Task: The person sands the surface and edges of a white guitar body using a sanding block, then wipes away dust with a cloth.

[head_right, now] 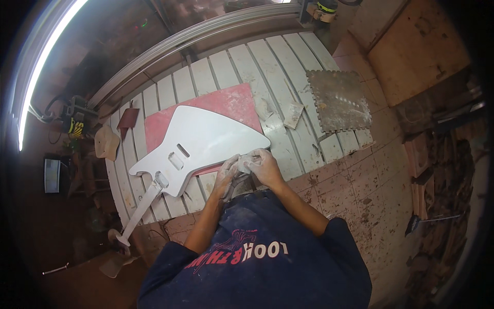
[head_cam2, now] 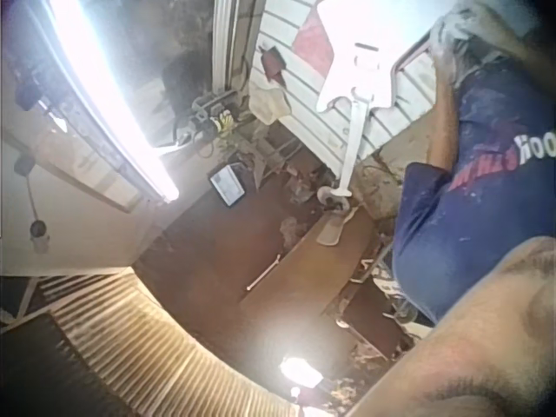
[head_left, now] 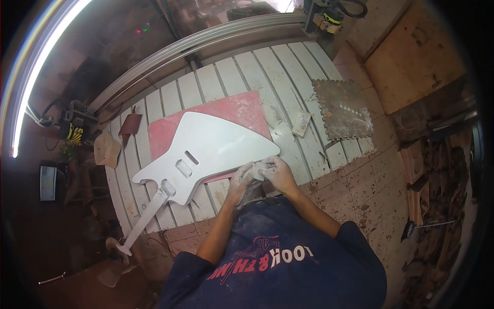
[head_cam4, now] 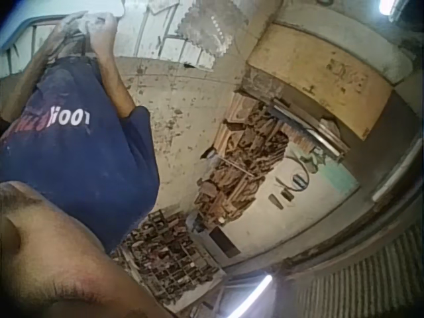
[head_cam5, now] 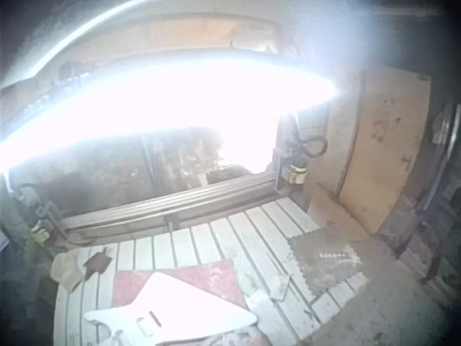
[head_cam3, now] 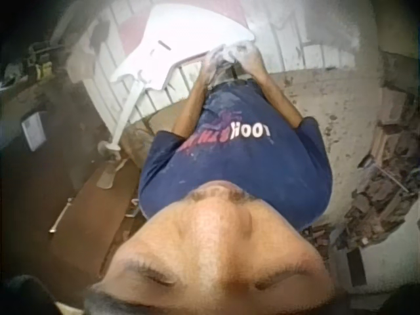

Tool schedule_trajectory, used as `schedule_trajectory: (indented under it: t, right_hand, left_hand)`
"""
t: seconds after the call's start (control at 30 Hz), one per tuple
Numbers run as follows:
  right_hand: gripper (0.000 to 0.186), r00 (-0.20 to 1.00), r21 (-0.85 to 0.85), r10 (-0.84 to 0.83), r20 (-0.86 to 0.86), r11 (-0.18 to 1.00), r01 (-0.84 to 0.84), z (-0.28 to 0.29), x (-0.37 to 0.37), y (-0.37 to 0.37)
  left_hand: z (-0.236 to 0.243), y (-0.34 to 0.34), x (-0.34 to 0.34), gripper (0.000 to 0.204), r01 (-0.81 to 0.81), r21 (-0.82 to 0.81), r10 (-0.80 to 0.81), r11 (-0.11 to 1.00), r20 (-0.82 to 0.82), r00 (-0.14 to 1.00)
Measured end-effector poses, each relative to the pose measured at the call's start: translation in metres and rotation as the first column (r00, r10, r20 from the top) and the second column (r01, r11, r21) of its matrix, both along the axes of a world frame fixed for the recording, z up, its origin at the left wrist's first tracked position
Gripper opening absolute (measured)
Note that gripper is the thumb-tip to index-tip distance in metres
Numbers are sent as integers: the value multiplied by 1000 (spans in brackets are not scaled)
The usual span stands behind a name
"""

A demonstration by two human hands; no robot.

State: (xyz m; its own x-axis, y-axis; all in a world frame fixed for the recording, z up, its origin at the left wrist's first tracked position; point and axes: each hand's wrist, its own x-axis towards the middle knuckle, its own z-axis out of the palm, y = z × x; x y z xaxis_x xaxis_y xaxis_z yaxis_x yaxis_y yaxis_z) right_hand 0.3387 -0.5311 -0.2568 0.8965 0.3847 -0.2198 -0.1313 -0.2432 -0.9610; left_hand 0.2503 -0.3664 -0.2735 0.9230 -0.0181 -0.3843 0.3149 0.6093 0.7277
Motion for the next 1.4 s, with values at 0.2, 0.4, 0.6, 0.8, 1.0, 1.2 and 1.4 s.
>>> schedule_trajectory:
  t: [0.2,0.4,0.6,0.8,1.0,1.2,1.4]
  right_hand:
    - [23,971,-145,-6,239,989,42,21,-12,12]
    - [21,930,-206,93,355,978,-19,34,-16,14]
    - [26,948,-238,209,241,959,-151,36,-27,20]
    - [27,935,-176,247,253,963,-206,11,-25,20]
    - [25,973,-140,207,-98,965,-220,41,-28,30]
    - [47,973,-352,147,178,933,-77,28,-31,27]
    - [41,932,-245,208,298,960,-136,19,-16,23]
  left_hand:
    - [-2,9,-12,65,-61,76,57,995,51,997]
    - [-2,6,-10,53,-159,156,166,975,-33,986]
    - [11,7,-9,52,-225,105,234,969,-81,969]
    - [21,10,-8,54,-166,102,172,981,-51,984]
    - [14,15,-12,57,-100,141,107,985,-41,993]
    - [-6,14,-11,58,-86,306,76,948,45,996]
    - [5,17,-8,65,-55,480,-4,875,120,993]
